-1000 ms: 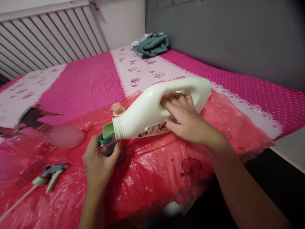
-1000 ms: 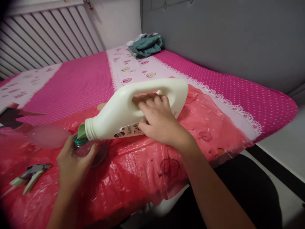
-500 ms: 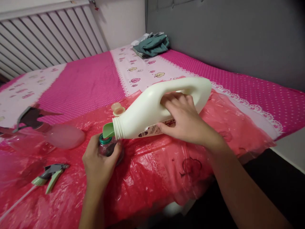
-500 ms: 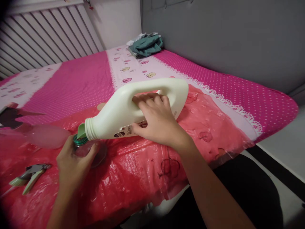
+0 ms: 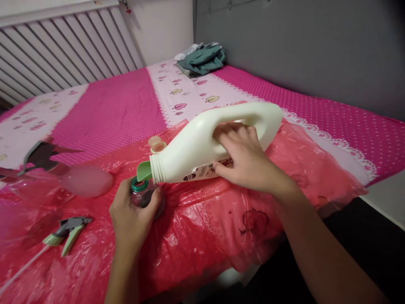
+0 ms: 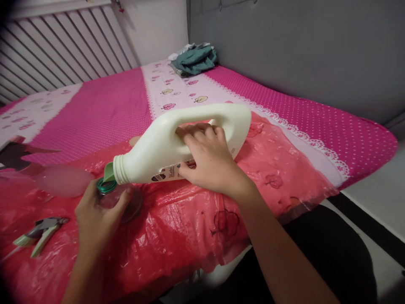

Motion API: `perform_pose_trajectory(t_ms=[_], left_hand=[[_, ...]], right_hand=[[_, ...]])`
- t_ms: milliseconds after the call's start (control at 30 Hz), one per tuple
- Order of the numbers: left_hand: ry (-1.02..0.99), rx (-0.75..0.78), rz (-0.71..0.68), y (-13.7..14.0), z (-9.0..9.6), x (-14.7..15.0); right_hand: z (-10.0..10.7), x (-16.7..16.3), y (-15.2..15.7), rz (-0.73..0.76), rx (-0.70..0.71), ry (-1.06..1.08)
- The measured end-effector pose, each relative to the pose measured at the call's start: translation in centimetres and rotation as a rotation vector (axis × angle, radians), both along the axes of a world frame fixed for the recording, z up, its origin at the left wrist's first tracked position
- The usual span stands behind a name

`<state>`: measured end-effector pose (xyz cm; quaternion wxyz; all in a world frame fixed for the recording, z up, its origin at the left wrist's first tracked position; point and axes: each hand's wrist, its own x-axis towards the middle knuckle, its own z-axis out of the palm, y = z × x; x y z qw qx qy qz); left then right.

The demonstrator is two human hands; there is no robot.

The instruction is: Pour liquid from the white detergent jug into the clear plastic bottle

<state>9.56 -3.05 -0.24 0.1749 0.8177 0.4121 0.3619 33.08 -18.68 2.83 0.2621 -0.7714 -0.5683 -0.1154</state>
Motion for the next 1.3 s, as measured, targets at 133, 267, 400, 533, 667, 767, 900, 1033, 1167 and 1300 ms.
perform_pose_trajectory(t_ms=[133, 267, 400, 533, 667, 767, 900, 1033, 1167, 1300], left_hand=[[-0.003, -0.006, -0.007, -0.01, 0.04, 0.0], [0.0, -0.006, -0.008, -0.04, 0.06, 0.06], [-0.006, -0.008, -0.008, -0.1, 0.09, 0.11], [0.002, -0.001, -0.003, -0.1, 0.04, 0.06], [0.002, 0.005, -0.005, -0.05, 0.0, -0.04], [0.002, 0.009, -0.014, -0.02, -0.01, -0.07], [-0.005, 0.008, -0.014, 0.04, -0.08, -0.02], [0.0, 0.001, -0.014, 0.08, -0.12, -0.01], [0.005, 0.012, -0.023, -0.02, -0.05, 0.07], [-0.006, 0.033, -0.044, -0.09, -0.16, 0.3]], right_hand=[[-0.13, 0.09, 0.03, -0.002, -0.003, -0.015], [-0.19, 0.12, -0.04, 0.006, 0.011, -0.014], [-0.11, 0.03, -0.07, 0.009, 0.007, -0.009], [-0.05, -0.05, 0.0, 0.001, 0.002, -0.007], [-0.1, 0.04, 0.01, 0.002, 0.005, -0.015], [-0.17, 0.11, 0.0, 0.0, 0.011, -0.022], [-0.21, 0.15, 0.0, 0.008, 0.021, -0.021], [-0.14, 0.14, 0.01, -0.002, 0.0, -0.021], [0.09, 0.04, -0.07, -0.014, -0.023, -0.018], [0.38, 0.21, -0.16, -0.02, -0.063, 0.008]])
